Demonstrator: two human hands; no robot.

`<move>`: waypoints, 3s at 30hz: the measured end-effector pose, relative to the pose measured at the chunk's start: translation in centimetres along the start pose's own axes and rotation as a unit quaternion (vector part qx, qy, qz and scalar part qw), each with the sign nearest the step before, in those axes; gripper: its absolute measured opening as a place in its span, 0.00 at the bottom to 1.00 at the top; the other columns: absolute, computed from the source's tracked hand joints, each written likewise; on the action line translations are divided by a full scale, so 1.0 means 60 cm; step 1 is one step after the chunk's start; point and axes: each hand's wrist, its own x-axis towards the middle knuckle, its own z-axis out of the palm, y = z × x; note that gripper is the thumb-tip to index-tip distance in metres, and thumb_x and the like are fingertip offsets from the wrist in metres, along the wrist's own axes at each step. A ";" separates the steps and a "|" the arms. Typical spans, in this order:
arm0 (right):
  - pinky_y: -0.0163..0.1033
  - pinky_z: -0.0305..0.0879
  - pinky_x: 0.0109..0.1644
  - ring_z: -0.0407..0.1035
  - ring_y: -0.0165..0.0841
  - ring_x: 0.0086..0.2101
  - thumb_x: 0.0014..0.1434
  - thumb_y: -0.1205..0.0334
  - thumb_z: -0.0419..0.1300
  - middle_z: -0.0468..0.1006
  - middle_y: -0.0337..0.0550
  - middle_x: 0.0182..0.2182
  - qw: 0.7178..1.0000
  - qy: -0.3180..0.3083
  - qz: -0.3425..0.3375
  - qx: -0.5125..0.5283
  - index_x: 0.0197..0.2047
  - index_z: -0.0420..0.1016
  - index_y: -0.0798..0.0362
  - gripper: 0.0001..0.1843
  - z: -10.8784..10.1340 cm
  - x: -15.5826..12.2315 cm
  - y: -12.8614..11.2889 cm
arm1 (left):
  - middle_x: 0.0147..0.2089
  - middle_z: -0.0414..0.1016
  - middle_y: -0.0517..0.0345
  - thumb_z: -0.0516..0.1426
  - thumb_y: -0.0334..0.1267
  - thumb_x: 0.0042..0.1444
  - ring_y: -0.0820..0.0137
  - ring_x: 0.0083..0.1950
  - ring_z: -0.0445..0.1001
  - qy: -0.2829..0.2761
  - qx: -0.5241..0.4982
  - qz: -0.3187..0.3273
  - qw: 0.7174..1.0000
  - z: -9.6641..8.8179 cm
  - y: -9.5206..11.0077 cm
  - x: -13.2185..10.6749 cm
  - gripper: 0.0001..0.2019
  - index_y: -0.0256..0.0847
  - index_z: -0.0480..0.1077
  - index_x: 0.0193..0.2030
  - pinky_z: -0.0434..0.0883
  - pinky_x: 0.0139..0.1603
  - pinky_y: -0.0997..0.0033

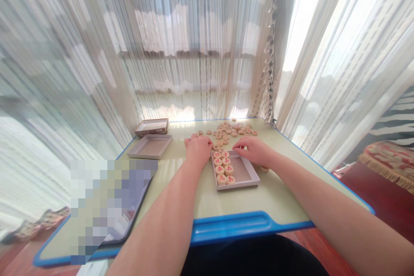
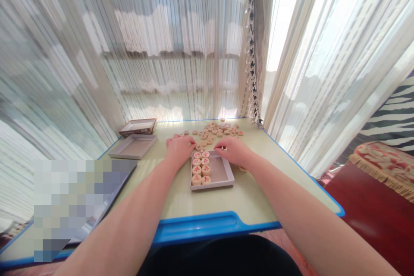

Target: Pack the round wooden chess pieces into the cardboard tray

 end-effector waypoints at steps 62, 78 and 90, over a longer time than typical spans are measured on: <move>0.36 0.61 0.33 0.66 0.30 0.29 0.54 0.58 0.53 0.74 0.39 0.27 0.999 0.043 0.009 0.032 0.33 0.74 0.52 0.10 -0.004 0.000 -0.009 | 0.38 0.76 0.60 0.47 0.38 0.58 0.70 0.40 0.71 0.011 -0.230 0.110 0.967 -0.023 0.060 -0.019 0.12 0.45 0.72 0.39 0.67 0.42 0.72; 0.39 0.62 0.36 0.66 0.34 0.32 0.50 0.60 0.55 0.75 0.40 0.26 0.999 -0.030 0.023 -0.030 0.28 0.76 0.50 0.08 -0.033 -0.009 -0.014 | 0.39 0.76 0.57 0.46 0.36 0.57 0.68 0.40 0.71 0.043 -0.158 0.040 0.986 -0.009 0.020 -0.006 0.13 0.43 0.71 0.39 0.66 0.42 0.70; 0.43 0.62 0.44 0.66 0.39 0.37 0.46 0.61 0.59 0.76 0.42 0.31 0.995 -0.093 0.001 -0.039 0.33 0.78 0.47 0.10 -0.036 -0.021 -0.028 | 0.38 0.76 0.56 0.46 0.36 0.57 0.68 0.41 0.71 0.021 -0.118 0.044 0.992 -0.008 0.016 -0.007 0.14 0.43 0.72 0.38 0.66 0.42 0.71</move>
